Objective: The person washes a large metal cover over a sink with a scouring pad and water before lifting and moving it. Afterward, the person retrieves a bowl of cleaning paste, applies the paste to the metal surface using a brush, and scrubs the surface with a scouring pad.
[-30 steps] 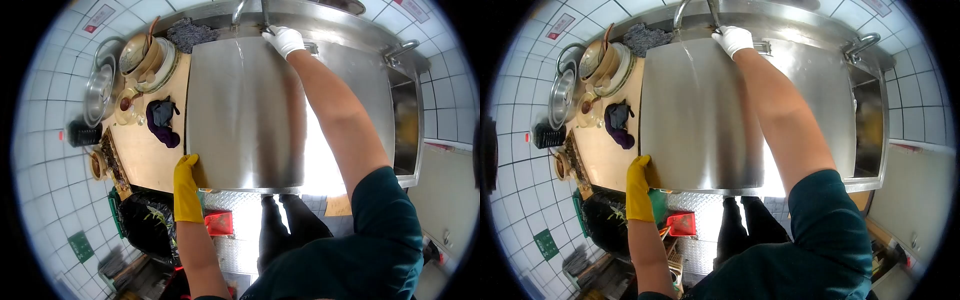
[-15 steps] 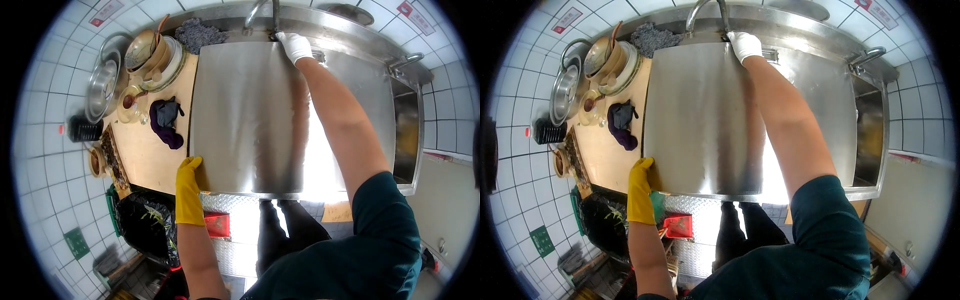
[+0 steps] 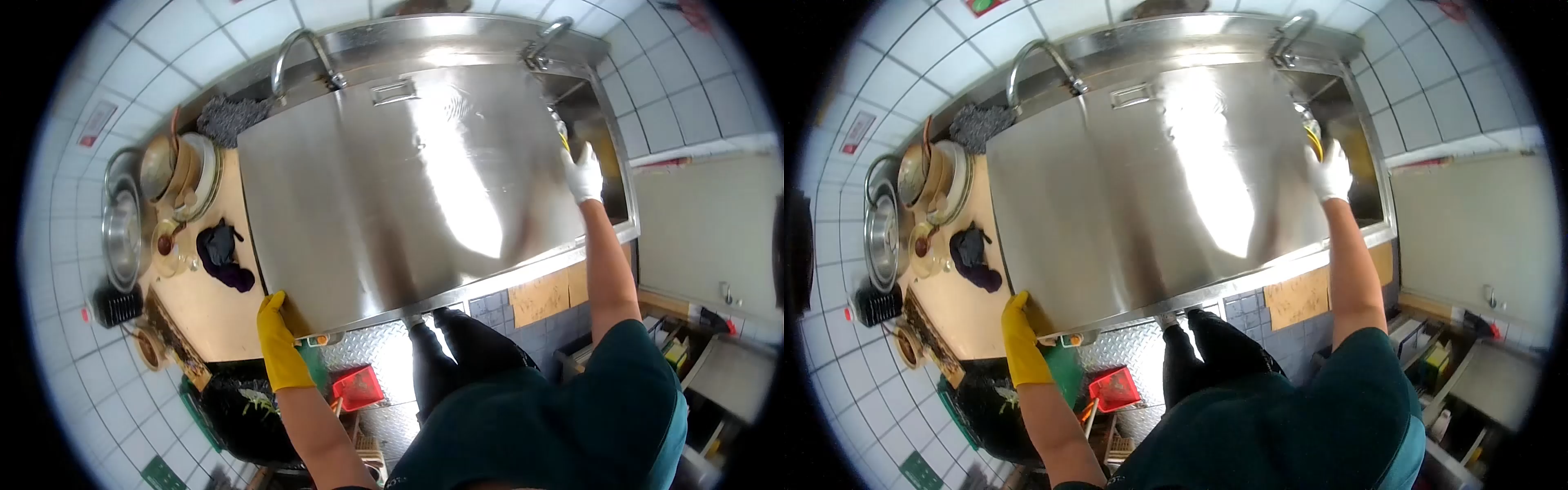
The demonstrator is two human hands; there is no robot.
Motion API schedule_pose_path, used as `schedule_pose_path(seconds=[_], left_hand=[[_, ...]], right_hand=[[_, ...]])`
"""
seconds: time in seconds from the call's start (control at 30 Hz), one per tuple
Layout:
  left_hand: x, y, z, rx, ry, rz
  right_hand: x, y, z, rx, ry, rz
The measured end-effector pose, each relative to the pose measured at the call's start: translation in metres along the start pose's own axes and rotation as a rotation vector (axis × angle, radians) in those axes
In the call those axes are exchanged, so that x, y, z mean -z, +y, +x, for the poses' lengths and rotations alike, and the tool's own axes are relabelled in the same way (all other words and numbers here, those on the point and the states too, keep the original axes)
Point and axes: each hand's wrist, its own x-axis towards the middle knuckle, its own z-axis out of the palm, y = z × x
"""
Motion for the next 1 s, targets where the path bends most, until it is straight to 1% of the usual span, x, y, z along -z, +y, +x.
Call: schedule_pose_path(seconds=[0.03, 0.07, 0.1, 0.17, 0.2, 0.23, 0.3, 0.33, 0.37, 0.43, 0.47, 0.5, 0.57, 0.6, 0.7, 0.73, 0.83, 0.93, 1.0], left_hand=[[-0.001, -0.001, 0.000, 0.029, 0.023, -0.008], [0.000, 0.000, 0.001, 0.056, 0.047, -0.012], [-0.002, 0.005, -0.002, 0.079, 0.074, -0.019], [-0.023, 0.030, -0.039, 0.146, 0.083, -0.017], [-0.021, 0.030, -0.045, 0.124, 0.051, -0.012], [-0.020, 0.030, -0.051, 0.101, 0.020, -0.007], [0.014, 0.002, -0.035, -0.049, -0.121, 0.017], [0.021, 0.003, -0.044, -0.064, -0.148, -0.002], [0.025, 0.002, -0.055, -0.080, -0.173, -0.025], [0.019, 0.007, -0.084, -0.131, -0.228, -0.061], [0.007, 0.019, -0.113, -0.166, -0.261, -0.072], [-0.001, 0.030, -0.140, -0.200, -0.294, -0.086], [-0.003, 0.044, -0.176, -0.231, -0.313, -0.075], [-0.004, 0.052, -0.189, -0.250, -0.324, -0.072], [0.000, 0.071, -0.229, -0.292, -0.347, -0.141], [0.004, 0.077, -0.238, -0.308, -0.333, -0.150], [0.014, 0.092, -0.263, -0.348, -0.296, -0.192], [0.023, 0.106, -0.290, -0.360, -0.287, -0.259], [0.029, 0.128, -0.318, -0.350, -0.304, -0.293]], right_hand=[[-0.016, 0.054, -0.004, -0.176, -0.250, 0.035], [0.004, 0.068, -0.009, -0.288, -0.588, 0.111], [0.009, 0.082, -0.031, -0.396, -0.691, 0.676], [-0.010, 0.105, -0.048, -0.443, -0.701, 0.680], [-0.023, 0.112, -0.052, -0.382, -0.639, 0.632], [-0.023, 0.113, -0.049, -0.416, -0.620, 0.567], [-0.017, 0.104, -0.040, -0.485, -0.590, 0.434], [-0.014, 0.107, -0.037, -0.409, -0.542, 0.360], [0.007, 0.100, -0.035, -0.350, -0.490, 0.449], [0.053, 0.086, -0.023, -0.322, -0.465, 0.371], [0.068, 0.084, -0.018, -0.317, -0.456, 0.357], [0.088, 0.080, -0.010, -0.293, -0.504, 0.327], [0.115, 0.079, 0.000, -0.286, -0.530, 0.294], [0.122, 0.084, 0.009, -0.284, -0.575, 0.285], [0.155, 0.086, 0.019, -0.311, -0.585, 0.284], [0.157, 0.091, 0.019, -0.302, -0.551, 0.309], [0.166, 0.098, 0.022, -0.319, -0.590, 0.346], [0.209, 0.087, 0.013, -0.291, -0.609, 0.364], [0.206, 0.096, 0.012, -0.247, -0.643, 0.402]])
